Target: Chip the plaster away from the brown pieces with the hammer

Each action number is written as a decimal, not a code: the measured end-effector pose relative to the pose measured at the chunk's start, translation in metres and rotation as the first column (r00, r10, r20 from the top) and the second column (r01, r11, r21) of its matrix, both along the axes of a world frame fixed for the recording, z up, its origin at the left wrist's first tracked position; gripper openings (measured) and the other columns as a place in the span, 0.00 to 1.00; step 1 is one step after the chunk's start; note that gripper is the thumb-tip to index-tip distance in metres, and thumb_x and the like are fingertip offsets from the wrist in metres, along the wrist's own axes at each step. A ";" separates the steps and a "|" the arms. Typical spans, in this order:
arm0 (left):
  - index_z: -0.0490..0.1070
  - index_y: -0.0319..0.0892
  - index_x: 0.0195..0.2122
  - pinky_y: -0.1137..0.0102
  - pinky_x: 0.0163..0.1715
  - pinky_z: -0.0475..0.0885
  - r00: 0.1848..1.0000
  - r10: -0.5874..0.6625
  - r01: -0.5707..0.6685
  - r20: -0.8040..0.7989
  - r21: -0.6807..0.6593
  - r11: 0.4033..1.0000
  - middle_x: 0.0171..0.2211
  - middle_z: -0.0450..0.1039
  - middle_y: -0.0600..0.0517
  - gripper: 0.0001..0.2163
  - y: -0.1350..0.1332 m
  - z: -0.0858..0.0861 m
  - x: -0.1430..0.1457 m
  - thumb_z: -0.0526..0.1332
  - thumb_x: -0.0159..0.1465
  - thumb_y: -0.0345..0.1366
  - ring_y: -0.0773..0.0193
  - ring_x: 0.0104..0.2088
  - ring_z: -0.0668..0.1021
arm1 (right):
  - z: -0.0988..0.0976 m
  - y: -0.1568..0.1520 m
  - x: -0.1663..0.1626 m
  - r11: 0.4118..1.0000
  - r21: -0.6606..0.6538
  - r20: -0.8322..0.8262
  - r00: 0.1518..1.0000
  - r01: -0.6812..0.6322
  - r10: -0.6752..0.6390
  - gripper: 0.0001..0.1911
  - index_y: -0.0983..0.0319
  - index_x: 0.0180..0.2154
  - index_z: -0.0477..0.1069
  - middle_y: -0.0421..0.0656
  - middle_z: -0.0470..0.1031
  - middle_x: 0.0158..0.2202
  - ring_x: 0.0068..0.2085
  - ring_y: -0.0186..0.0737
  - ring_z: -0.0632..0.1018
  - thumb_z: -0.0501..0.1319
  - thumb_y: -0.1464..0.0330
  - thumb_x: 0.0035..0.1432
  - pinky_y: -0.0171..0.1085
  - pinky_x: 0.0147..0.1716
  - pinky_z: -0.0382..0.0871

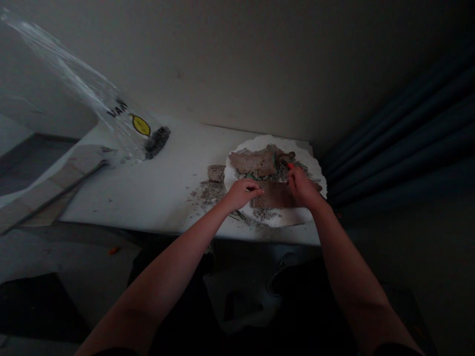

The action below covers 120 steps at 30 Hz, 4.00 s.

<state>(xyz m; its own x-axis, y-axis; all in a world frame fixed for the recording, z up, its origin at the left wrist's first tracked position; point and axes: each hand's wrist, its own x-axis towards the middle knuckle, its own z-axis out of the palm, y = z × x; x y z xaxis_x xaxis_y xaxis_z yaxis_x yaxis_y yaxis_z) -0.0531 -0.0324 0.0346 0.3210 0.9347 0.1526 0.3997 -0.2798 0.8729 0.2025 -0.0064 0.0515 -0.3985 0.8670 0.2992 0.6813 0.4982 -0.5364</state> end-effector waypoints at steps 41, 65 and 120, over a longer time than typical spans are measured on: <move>0.76 0.41 0.28 0.67 0.40 0.74 0.998 -0.062 0.062 0.029 0.014 0.998 0.38 0.75 0.50 0.09 -0.001 -0.001 0.006 0.66 0.64 0.37 0.64 0.37 0.77 | -0.017 0.022 0.003 0.976 -0.213 0.171 0.985 0.034 0.003 0.02 0.61 0.31 0.71 0.45 0.76 0.32 0.33 0.41 0.75 0.61 0.73 0.56 0.39 0.36 0.68; 0.76 0.42 0.28 0.66 0.41 0.73 0.997 -0.074 0.074 -0.006 0.041 0.996 0.36 0.76 0.50 0.09 0.000 0.001 0.005 0.66 0.64 0.37 0.63 0.37 0.77 | -0.009 0.025 -0.007 0.958 -0.284 0.237 0.971 0.025 0.045 0.03 0.61 0.32 0.72 0.45 0.79 0.32 0.32 0.40 0.76 0.63 0.73 0.59 0.36 0.31 0.64; 0.77 0.41 0.30 0.66 0.41 0.74 0.998 -0.054 0.052 0.032 0.065 0.997 0.38 0.75 0.49 0.08 -0.001 0.001 0.010 0.65 0.65 0.38 0.62 0.39 0.78 | 0.006 -0.025 -0.049 0.869 -0.466 -0.367 0.930 -0.170 -0.015 0.09 0.58 0.33 0.66 0.38 0.71 0.26 0.26 0.38 0.71 0.59 0.60 0.61 0.37 0.27 0.65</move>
<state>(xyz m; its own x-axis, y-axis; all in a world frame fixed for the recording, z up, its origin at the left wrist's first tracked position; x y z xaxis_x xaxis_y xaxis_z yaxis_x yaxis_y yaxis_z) -0.0429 -0.0336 0.0354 0.3638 0.9043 0.2236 0.3533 -0.3560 0.8651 0.1532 -0.0317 0.0576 -0.4203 0.9072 -0.0168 0.3749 0.1567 -0.9137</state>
